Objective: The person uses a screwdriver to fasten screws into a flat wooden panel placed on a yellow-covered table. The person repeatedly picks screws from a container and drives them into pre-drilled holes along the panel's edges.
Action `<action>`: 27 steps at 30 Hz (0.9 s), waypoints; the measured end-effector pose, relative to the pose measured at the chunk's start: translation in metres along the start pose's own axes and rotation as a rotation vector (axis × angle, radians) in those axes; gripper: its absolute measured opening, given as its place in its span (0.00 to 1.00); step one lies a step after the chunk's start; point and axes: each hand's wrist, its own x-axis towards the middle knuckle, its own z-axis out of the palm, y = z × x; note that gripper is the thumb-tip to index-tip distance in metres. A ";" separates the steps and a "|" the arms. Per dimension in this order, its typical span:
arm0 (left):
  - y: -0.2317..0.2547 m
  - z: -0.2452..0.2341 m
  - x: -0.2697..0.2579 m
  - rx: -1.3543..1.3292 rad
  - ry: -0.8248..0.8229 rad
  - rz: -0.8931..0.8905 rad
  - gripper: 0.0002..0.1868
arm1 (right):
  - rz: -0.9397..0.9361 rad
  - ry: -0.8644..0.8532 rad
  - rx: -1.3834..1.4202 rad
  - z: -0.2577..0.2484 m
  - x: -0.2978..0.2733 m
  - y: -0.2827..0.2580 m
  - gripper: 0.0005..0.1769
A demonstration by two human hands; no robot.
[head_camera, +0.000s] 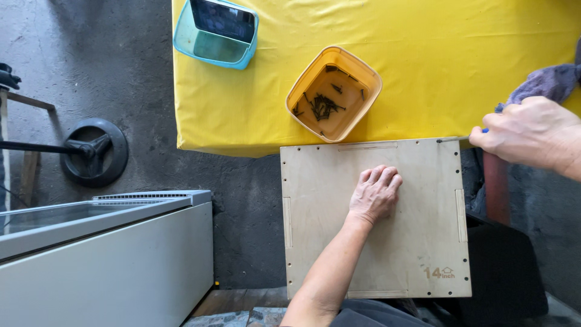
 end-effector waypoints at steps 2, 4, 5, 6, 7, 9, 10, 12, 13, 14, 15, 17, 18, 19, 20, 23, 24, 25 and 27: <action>-0.002 0.000 0.000 -0.027 -0.011 0.002 0.20 | 0.031 -0.003 -0.012 -0.002 0.004 -0.006 0.14; -0.001 0.000 0.000 -0.011 -0.016 -0.001 0.19 | 0.144 0.059 0.322 0.005 0.014 0.000 0.25; -0.002 0.000 0.000 -0.003 -0.019 -0.003 0.18 | 0.200 0.089 0.489 0.011 0.021 0.004 0.30; -0.002 0.000 0.000 -0.015 -0.014 -0.001 0.19 | 0.273 -0.082 0.694 0.018 0.026 0.009 0.29; -0.003 0.000 0.000 -0.027 -0.009 0.002 0.19 | 0.345 -0.257 0.897 0.026 0.033 0.015 0.29; 0.000 0.002 -0.001 -0.028 0.000 0.003 0.19 | 0.490 -0.431 1.225 0.044 0.039 0.020 0.26; -0.001 0.002 -0.001 -0.013 0.006 0.002 0.18 | 0.561 -0.419 1.355 0.051 0.039 0.021 0.24; -0.002 0.002 -0.001 0.001 0.015 -0.001 0.16 | 0.598 -0.383 1.394 0.059 0.042 0.019 0.21; -0.002 0.002 0.000 0.000 0.019 -0.004 0.16 | 0.563 -0.359 1.302 0.058 0.042 0.016 0.20; -0.001 0.003 -0.001 -0.003 0.021 -0.006 0.16 | 0.528 -0.338 1.211 0.054 0.041 0.013 0.20; -0.001 0.003 -0.001 -0.008 0.021 -0.009 0.15 | 0.425 -0.251 1.004 0.048 0.040 0.010 0.19; 0.000 0.003 -0.001 -0.016 0.023 -0.012 0.15 | 0.220 -0.078 0.590 0.026 0.033 0.004 0.18; -0.001 0.003 -0.001 -0.012 0.028 -0.009 0.15 | 0.158 -0.094 0.467 0.014 0.028 0.000 0.15; -0.001 0.003 -0.001 -0.007 0.033 -0.007 0.14 | 0.096 -0.110 0.345 0.002 0.019 -0.004 0.12; -0.001 0.003 -0.001 -0.001 0.037 -0.006 0.14 | 0.033 -0.126 0.222 -0.010 0.012 -0.007 0.10; -0.001 0.001 -0.001 -0.020 0.016 -0.014 0.15 | -0.074 -0.047 0.072 -0.029 0.002 -0.006 0.11; -0.001 0.001 -0.001 -0.018 0.018 -0.012 0.15 | -0.026 -0.071 0.106 -0.029 0.002 -0.005 0.13; -0.002 0.001 0.000 -0.017 0.020 -0.011 0.15 | -0.001 -0.082 0.124 -0.027 0.003 -0.005 0.14; 0.000 0.002 0.000 -0.020 0.017 -0.008 0.15 | 0.165 -0.075 0.357 -0.014 0.009 -0.003 0.16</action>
